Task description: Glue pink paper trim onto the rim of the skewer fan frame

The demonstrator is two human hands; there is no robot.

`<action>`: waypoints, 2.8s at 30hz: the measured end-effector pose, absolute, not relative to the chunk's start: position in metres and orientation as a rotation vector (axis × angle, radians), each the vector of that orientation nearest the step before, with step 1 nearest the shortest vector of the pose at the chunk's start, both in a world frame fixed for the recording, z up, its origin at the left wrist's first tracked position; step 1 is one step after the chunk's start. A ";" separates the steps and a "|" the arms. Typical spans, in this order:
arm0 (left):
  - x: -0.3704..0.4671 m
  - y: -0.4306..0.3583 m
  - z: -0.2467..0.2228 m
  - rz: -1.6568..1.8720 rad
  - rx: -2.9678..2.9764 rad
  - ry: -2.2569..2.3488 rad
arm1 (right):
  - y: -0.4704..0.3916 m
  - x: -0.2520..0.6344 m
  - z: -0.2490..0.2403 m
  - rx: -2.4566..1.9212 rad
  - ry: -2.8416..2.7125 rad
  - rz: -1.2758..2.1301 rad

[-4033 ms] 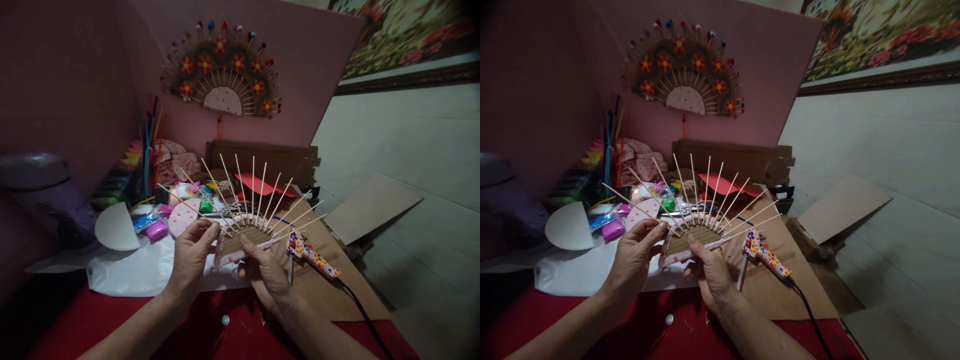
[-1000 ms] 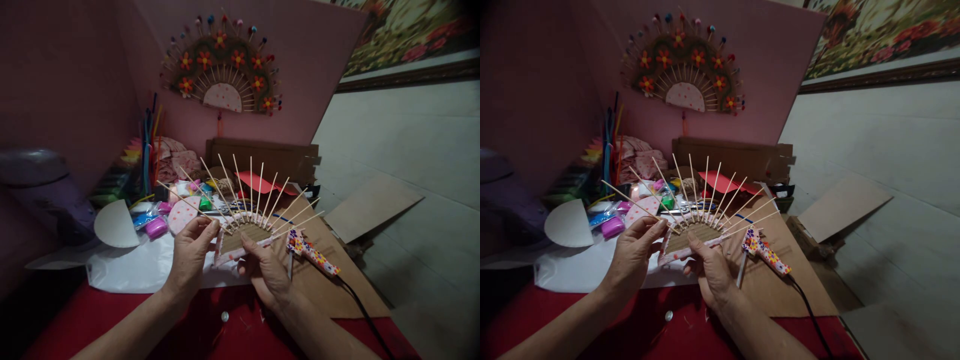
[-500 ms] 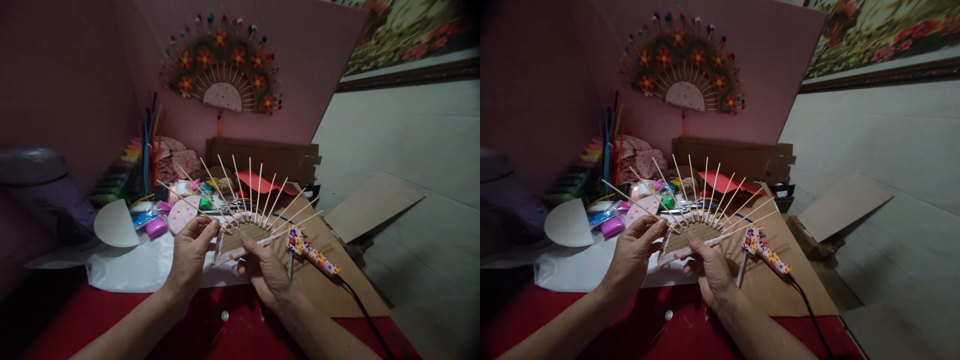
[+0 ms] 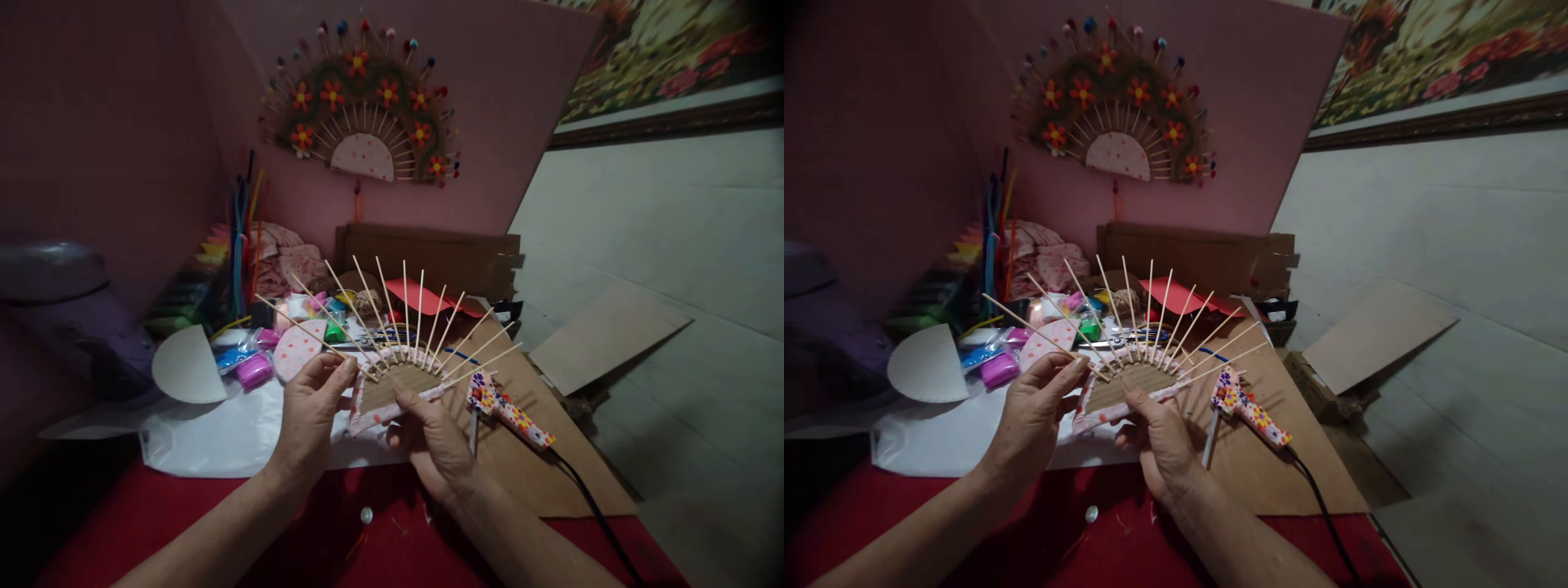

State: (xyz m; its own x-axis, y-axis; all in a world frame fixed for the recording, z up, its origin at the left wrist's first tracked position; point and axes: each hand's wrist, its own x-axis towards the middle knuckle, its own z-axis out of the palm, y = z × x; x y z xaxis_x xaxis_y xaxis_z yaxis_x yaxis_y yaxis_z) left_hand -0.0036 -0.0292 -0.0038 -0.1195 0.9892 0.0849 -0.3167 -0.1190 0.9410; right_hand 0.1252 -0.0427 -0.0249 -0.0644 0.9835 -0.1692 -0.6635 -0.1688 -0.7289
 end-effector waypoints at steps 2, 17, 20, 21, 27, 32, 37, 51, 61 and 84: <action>-0.003 -0.030 -0.004 1.494 0.968 0.972 | -0.043 0.125 -0.026 -0.770 -0.557 1.605; -0.002 -0.030 -0.003 1.456 0.947 0.950 | -0.043 0.126 -0.026 -0.740 -0.570 1.611; -0.001 -0.030 -0.003 1.454 0.952 0.950 | -0.042 0.126 -0.028 -0.734 -0.566 1.607; -0.001 -0.030 -0.002 1.454 0.952 0.952 | -0.041 0.126 -0.028 -0.736 -0.567 1.606; -0.002 -0.030 -0.003 1.458 0.966 0.970 | -0.042 0.126 -0.026 -0.766 -0.550 1.611; 0.000 -0.030 -0.001 1.441 0.923 0.950 | -0.043 0.125 -0.023 -0.792 -0.531 1.609; 0.000 -0.031 0.000 1.438 0.920 0.947 | -0.042 0.125 -0.026 -0.772 -0.546 1.609; -0.001 -0.032 0.001 1.436 0.915 0.980 | -0.041 0.125 -0.025 -0.746 -0.574 1.618; -0.001 -0.031 -0.003 1.293 0.971 0.949 | -0.041 0.126 -0.023 -0.746 -0.605 1.475; 0.000 -0.031 -0.002 1.440 1.092 0.790 | -0.034 0.123 -0.027 -0.836 -1.154 1.263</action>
State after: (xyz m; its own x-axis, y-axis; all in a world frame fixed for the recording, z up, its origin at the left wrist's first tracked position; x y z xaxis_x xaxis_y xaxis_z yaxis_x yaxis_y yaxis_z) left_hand -0.0003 -0.0315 -0.0019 0.0357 0.9804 0.1935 -0.3632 -0.1677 0.9165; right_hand 0.1231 -0.0336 -0.0267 -0.0715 0.9799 0.1862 -0.2732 0.1603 -0.9485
